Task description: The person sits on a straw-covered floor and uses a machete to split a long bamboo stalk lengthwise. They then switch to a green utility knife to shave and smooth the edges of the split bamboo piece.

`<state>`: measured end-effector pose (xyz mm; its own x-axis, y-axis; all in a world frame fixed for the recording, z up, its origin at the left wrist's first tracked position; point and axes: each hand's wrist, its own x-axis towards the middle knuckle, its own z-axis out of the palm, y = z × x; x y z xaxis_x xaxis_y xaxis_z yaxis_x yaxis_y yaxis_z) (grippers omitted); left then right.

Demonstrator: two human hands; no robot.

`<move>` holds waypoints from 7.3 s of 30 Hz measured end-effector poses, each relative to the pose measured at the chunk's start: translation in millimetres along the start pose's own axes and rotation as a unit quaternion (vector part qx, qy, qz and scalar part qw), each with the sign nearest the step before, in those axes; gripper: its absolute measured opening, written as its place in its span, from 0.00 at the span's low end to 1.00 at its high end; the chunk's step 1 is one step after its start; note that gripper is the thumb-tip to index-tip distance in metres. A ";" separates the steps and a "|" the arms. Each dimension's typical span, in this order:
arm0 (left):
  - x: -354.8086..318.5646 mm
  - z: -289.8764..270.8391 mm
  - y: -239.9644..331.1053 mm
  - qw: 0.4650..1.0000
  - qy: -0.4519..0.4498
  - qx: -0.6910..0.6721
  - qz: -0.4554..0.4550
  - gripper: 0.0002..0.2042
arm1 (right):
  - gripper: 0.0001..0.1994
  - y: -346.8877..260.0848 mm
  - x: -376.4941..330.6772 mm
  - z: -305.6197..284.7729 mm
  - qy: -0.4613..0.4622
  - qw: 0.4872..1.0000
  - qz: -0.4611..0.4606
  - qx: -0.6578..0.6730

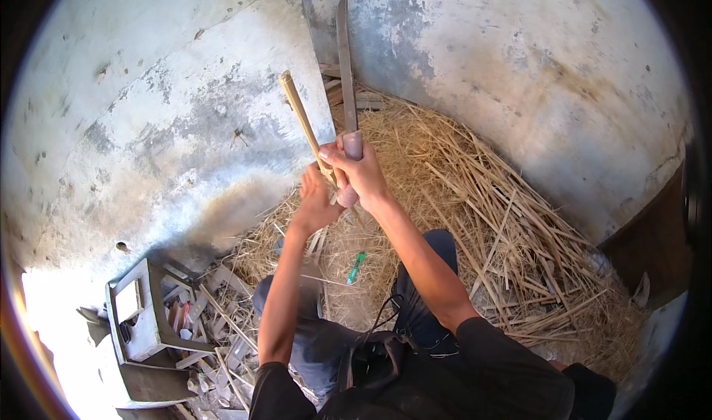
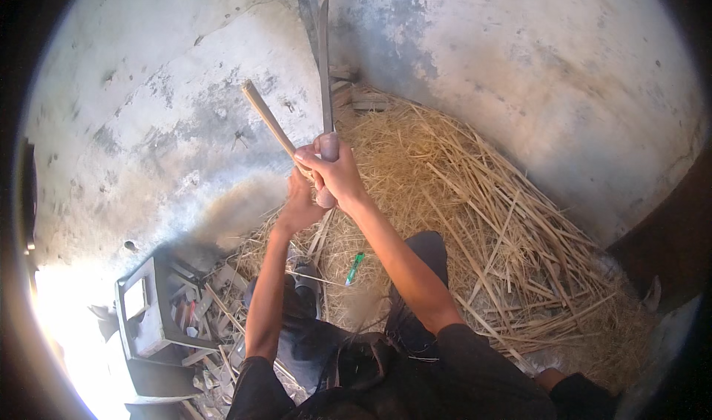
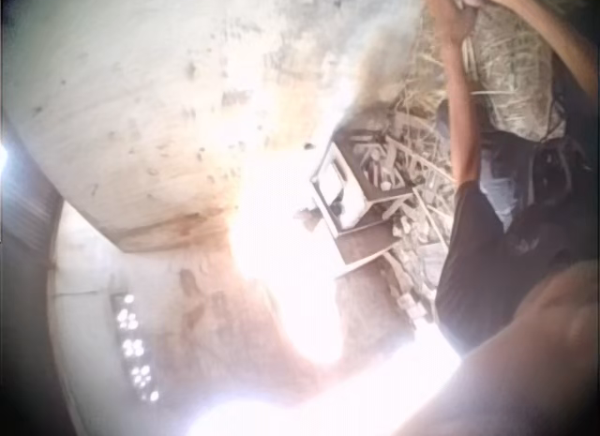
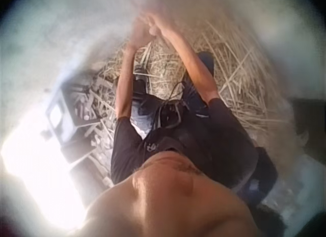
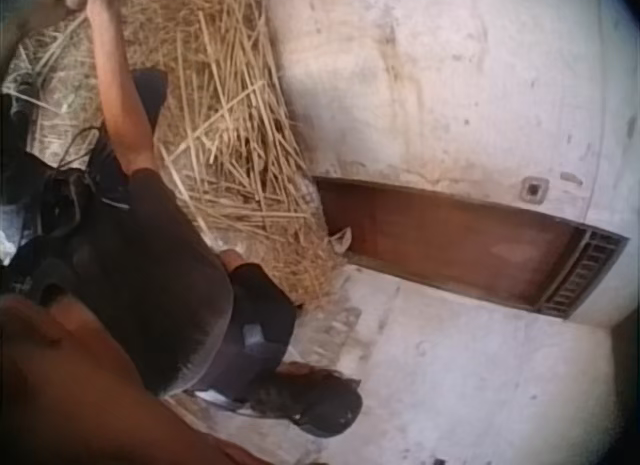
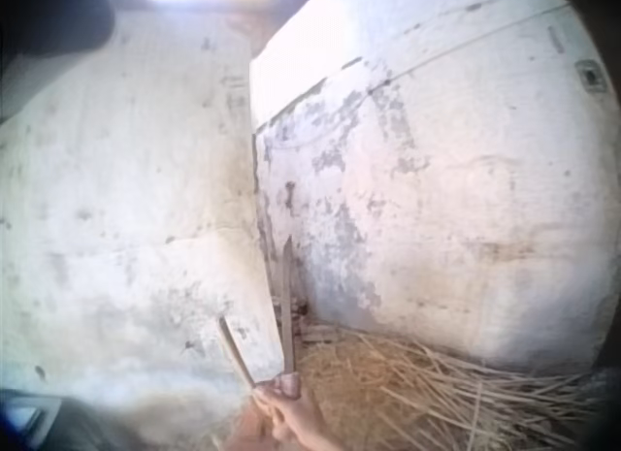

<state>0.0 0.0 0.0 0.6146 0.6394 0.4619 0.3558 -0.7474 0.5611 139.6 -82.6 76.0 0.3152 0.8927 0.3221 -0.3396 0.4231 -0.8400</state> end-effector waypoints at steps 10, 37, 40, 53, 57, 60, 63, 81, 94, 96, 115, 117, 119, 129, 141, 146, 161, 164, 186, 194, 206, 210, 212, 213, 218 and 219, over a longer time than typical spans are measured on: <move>35.4 -139.8 158.9 0.924 0.236 -0.289 0.085 0.20 | 0.17 -12.8 -9.7 -7.8 -0.001 0.999 0.025 -0.028; 102.7 -99.5 139.3 0.874 0.337 -0.338 0.097 0.26 | 0.13 16.0 -114.7 33.1 0.011 0.981 0.160 -0.110; 103.4 -99.4 137.4 0.871 0.339 -0.338 0.109 0.26 | 0.13 3.8 -109.1 44.7 0.002 0.981 0.160 -0.111; 100.7 -97.7 135.4 0.863 0.362 -0.313 0.159 0.24 | 0.10 30.9 -99.9 36.9 0.005 0.985 0.128 -0.118; 97.1 -99.3 134.5 0.871 0.363 -0.296 0.151 0.25 | 0.10 37.7 -97.6 30.1 0.013 0.981 0.150 -0.123; 97.3 -98.0 132.6 0.866 0.370 -0.302 0.150 0.25 | 0.09 24.9 -97.3 38.3 -0.010 0.983 0.164 -0.079; 98.8 -95.6 133.8 0.868 0.372 -0.293 0.150 0.26 | 0.09 34.1 -90.4 38.1 -0.010 0.986 0.128 -0.104; 95.4 -101.8 139.0 0.882 0.391 -0.178 0.191 0.24 | 0.08 30.7 -99.6 29.7 0.016 0.979 0.143 -0.144; 106.4 -106.9 124.0 0.895 0.416 -0.027 0.160 0.23 | 0.08 27.2 -86.6 33.8 -0.002 0.986 0.141 -0.084; 105.3 -109.3 127.6 0.895 0.418 0.004 0.154 0.23 | 0.08 24.8 -79.4 40.9 -0.007 0.991 0.109 -0.074; 89.3 -103.4 137.9 0.903 0.391 0.011 0.178 0.20 | 0.09 46.0 -99.5 6.7 0.017 0.986 0.130 -0.106; 86.8 -105.8 139.7 0.902 0.388 0.007 0.190 0.19 | 0.10 41.9 -101.1 9.9 0.016 0.987 0.130 -0.098; 86.6 -102.5 138.2 0.904 0.393 -0.010 0.166 0.19 | 0.09 20.9 -94.8 19.4 -0.003 0.986 0.144 -0.084; 85.6 -111.8 128.2 0.888 0.409 0.077 0.196 0.19 | 0.09 43.5 -108.1 6.5 0.025 0.973 0.141 -0.183; 87.7 -116.3 131.4 0.913 0.374 0.034 0.158 0.18 | 0.09 28.1 -67.9 27.2 -0.007 0.967 0.059 -0.247; 72.3 -118.4 127.3 0.912 0.364 0.029 0.189 0.18 | 0.08 49.1 -106.7 -2.1 -0.016 0.963 0.198 -0.180; 76.1 -124.9 127.2 0.903 0.373 0.034 0.211 0.18 | 0.06 55.6 -116.4 -3.3 -0.011 0.976 0.167 -0.139; 65.8 -123.7 130.6 0.917 0.359 0.037 0.172 0.18 | 0.06 45.4 -128.2 4.0 -0.010 0.975 0.192 -0.109; 80.8 -130.5 110.2 0.908 0.374 0.078 0.174 0.19 | 0.11 32.6 -87.7 33.9 -0.026 0.966 0.000 -0.258; 76.1 -129.7 113.4 0.882 0.390 0.110 0.241 0.16 | 0.06 61.3 -109.2 3.2 -0.002 0.967 0.161 -0.198; 70.2 -129.9 115.5 0.908 0.368 0.109 0.167 0.18 | 0.09 5.9 -72.8 53.3 -0.003 0.940 -0.055 -0.336; 79.8 -132.9 102.7 0.911 0.370 0.115 0.142 0.19 | 0.08 88.6 -105.7 2.3 0.034 0.950 0.129 -0.282; 80.0 -141.4 86.2 0.907 0.378 0.118 0.146 0.18 | 0.09 158.5 -146.5 -69.0 0.047 0.913 0.288 -0.285; 81.7 -149.5 82.0 0.901 0.386 0.123 0.153 0.18 | 0.09 203.0 -169.8 -101.8 0.098 0.898 0.316 -0.291; 81.1 -150.6 82.4 0.911 0.368 0.094 0.161 0.21 | 0.08 206.4 -198.1 -92.8 0.127 0.894 0.399 -0.158; 84.1 -150.0 82.0 0.914 0.365 0.052 0.168 0.21 | 0.07 196.1 -190.1 -81.9 0.115 0.910 0.370 -0.149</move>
<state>-24.7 19.6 187.8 0.0821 0.2920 0.9529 0.3211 -0.9129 0.2520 85.6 -182.0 -185.7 0.2869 0.8447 -0.4519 -0.2902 -0.3729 -0.8813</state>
